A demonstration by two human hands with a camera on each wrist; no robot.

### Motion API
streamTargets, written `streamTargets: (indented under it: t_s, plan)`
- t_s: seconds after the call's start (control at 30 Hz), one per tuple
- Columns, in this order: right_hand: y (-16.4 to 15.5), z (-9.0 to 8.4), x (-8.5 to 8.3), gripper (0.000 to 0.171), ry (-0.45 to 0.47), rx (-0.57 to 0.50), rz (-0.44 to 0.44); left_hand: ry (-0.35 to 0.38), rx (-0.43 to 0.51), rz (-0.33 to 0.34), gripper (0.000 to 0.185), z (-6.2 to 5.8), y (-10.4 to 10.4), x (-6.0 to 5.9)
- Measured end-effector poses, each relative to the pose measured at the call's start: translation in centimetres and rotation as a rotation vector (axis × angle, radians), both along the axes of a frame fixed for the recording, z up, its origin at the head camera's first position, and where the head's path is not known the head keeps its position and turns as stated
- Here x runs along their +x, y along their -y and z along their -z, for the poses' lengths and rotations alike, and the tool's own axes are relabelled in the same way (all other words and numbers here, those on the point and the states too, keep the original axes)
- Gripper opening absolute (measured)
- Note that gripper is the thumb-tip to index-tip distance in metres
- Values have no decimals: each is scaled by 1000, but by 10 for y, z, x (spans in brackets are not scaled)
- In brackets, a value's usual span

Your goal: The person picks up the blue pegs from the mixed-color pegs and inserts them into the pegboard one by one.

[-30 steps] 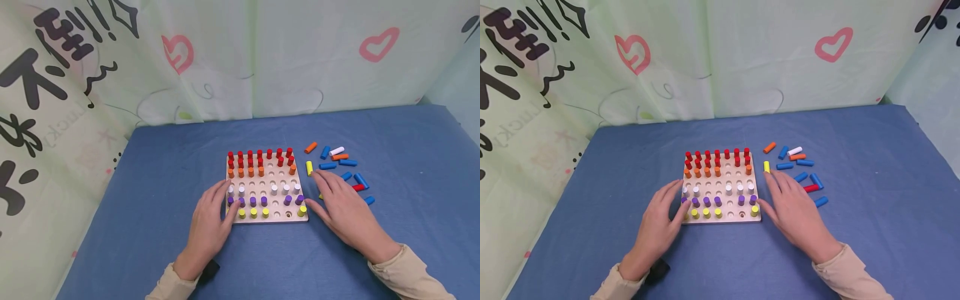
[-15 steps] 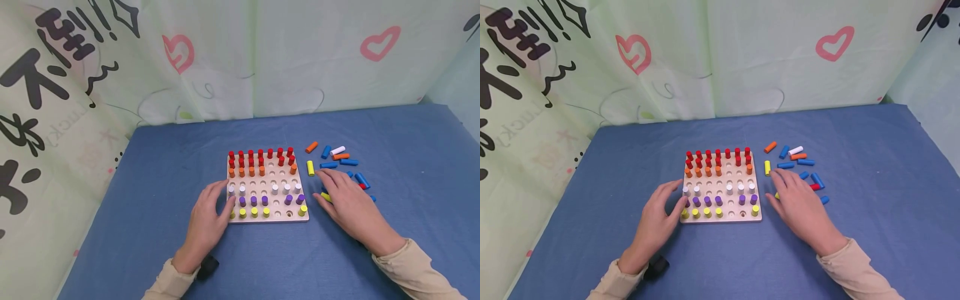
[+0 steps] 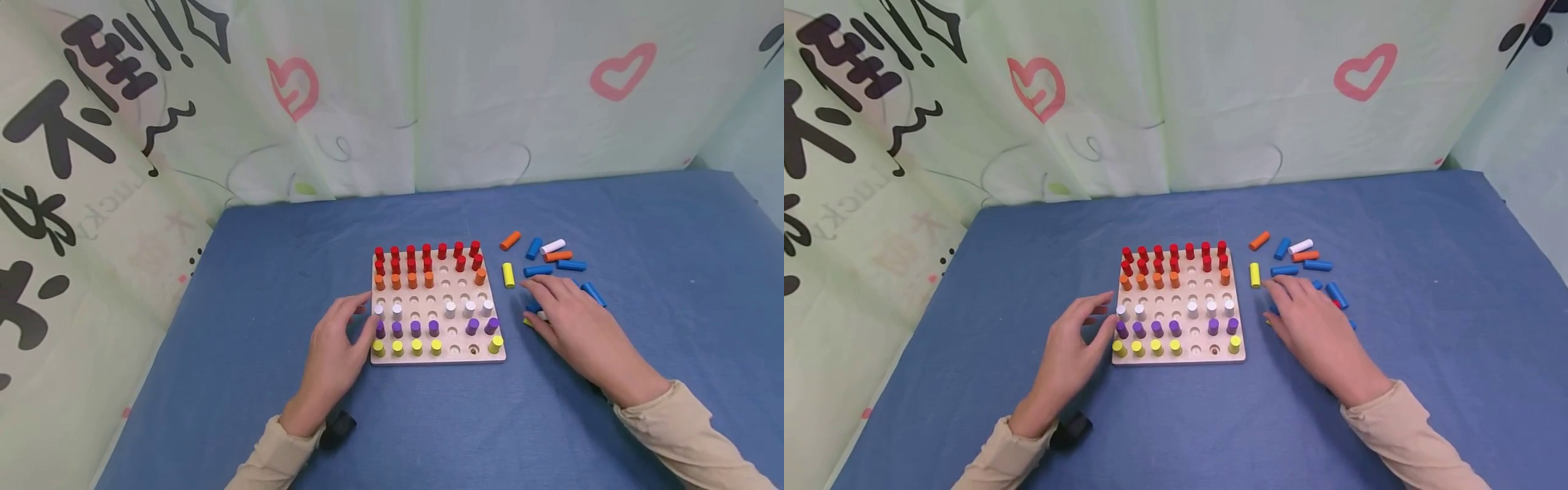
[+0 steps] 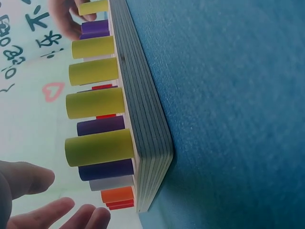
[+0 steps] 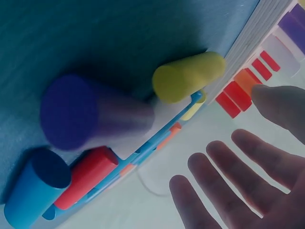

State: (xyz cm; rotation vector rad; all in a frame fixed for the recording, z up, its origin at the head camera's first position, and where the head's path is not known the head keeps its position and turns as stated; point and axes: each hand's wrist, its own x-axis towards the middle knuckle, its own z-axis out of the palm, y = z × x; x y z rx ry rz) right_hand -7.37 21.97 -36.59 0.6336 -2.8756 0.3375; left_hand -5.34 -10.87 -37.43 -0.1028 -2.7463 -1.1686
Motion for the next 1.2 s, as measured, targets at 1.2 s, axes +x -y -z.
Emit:
streamTargets:
  t_s: [1.2]
  plan:
    - [-12,2,-15,39,118,72,-15,147,68,-51,36,16,4,-29]
